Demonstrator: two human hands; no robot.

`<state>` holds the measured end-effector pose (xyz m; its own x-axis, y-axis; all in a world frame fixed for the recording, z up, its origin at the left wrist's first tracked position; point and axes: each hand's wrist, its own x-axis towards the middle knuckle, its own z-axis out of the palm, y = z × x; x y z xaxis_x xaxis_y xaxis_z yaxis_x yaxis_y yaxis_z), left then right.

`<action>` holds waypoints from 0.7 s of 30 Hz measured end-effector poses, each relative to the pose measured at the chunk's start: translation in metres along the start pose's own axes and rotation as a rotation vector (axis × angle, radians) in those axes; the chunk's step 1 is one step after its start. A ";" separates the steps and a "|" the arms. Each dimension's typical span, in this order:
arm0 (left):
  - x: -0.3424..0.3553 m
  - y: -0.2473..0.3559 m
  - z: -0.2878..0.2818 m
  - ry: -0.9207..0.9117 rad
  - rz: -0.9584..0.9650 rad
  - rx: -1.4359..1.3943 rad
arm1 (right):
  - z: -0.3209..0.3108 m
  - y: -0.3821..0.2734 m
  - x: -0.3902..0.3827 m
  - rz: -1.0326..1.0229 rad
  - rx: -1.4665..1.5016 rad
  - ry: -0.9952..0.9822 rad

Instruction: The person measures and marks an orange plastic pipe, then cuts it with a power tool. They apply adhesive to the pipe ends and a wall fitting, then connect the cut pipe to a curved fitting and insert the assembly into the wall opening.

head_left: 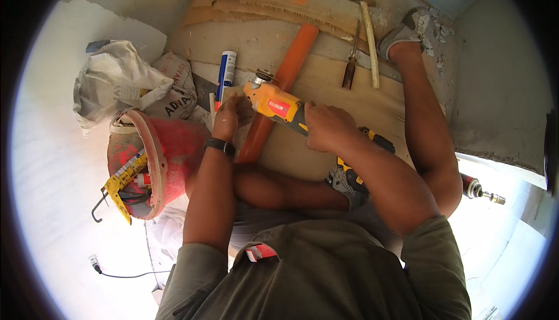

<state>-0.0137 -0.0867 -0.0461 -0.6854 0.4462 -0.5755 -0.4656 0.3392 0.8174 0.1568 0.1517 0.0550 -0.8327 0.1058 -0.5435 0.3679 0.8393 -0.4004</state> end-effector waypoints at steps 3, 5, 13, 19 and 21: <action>-0.015 0.009 0.032 0.001 0.040 -0.151 | 0.001 0.000 -0.001 -0.016 -0.009 0.028; -0.019 0.014 0.044 -0.021 0.088 -0.069 | 0.002 0.000 -0.002 -0.023 -0.014 0.049; -0.009 0.008 0.046 -0.060 0.101 -0.085 | 0.004 0.002 0.000 -0.001 -0.025 -0.009; -0.012 0.005 0.047 -0.066 0.117 -0.147 | 0.006 0.002 0.000 0.000 -0.039 0.007; -0.011 0.006 0.046 -0.069 0.098 -0.110 | 0.006 0.002 0.001 0.006 -0.039 -0.007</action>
<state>0.0168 -0.0513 -0.0366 -0.6924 0.5297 -0.4899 -0.4591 0.2004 0.8655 0.1592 0.1500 0.0499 -0.8274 0.1074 -0.5512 0.3565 0.8589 -0.3678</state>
